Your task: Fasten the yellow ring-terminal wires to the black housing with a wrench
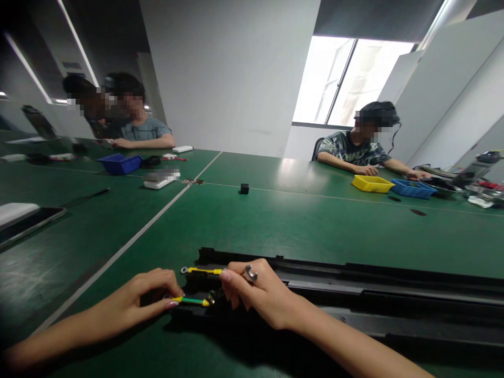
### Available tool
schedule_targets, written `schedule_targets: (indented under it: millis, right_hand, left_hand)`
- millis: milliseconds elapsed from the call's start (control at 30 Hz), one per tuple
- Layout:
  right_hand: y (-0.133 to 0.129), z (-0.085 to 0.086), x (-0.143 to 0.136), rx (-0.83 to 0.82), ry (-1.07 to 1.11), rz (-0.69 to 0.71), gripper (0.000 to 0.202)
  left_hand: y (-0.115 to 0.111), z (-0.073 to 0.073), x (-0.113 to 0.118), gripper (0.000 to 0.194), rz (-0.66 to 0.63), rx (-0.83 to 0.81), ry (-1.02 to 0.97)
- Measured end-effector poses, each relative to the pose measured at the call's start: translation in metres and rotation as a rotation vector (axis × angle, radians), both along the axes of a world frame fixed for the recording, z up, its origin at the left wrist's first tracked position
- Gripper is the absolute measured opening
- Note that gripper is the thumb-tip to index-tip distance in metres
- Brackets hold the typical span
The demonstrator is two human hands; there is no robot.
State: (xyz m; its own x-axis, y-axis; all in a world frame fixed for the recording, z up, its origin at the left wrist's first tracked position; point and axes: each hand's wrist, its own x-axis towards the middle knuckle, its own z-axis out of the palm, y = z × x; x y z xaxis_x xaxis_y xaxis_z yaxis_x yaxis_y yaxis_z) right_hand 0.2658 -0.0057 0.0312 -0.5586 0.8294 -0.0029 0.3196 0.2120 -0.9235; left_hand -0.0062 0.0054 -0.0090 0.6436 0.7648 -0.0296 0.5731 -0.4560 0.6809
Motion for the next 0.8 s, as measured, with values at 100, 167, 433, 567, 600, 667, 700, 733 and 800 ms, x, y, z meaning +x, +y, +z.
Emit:
schedule_targets:
  millis: [100,167,433,567,600,667,700,733,800]
  right_hand:
    - [0.0002,-0.0002,0.0007,0.006,0.008,-0.005,0.054]
    - [0.0004,-0.0006,0.0014,0.026,0.015,-0.012,0.054]
    - [0.0012,0.0002,0.0026,0.100,0.016,-0.012,0.054]
    - [0.0003,0.0010,0.0025,0.106,0.018,-0.022,0.054]
    - [0.0001,0.0010,0.0024,0.106,0.020,-0.025,0.055]
    - [0.0000,0.0007,0.0020,0.108,0.024,-0.032,0.055]
    - [0.0001,0.0004,0.0018,0.109,0.025,-0.035,0.055]
    - [0.0002,0.0000,0.0017,0.112,0.028,-0.038,0.055]
    - [0.0003,-0.0007,0.0015,0.115,0.029,-0.043,0.055]
  left_hand:
    - [0.0004,0.0003,-0.0003,0.014,-0.003,0.001,0.003]
    - [0.0003,0.0007,-0.0004,0.014,-0.001,-0.001,0.003]
    - [-0.0013,0.0006,-0.0013,0.013,-0.009,0.011,0.000]
    - [-0.0013,0.0013,-0.0013,0.013,-0.015,0.006,-0.001]
    - [-0.0012,0.0014,-0.0013,0.013,-0.014,0.007,0.001]
    - [-0.0010,0.0015,-0.0013,0.013,-0.015,0.013,0.004]
    - [-0.0009,0.0015,-0.0012,0.013,-0.015,0.014,0.005]
    - [-0.0009,0.0015,-0.0011,0.013,-0.015,0.015,0.006]
    - [-0.0009,0.0017,-0.0008,0.013,-0.012,0.014,0.010]
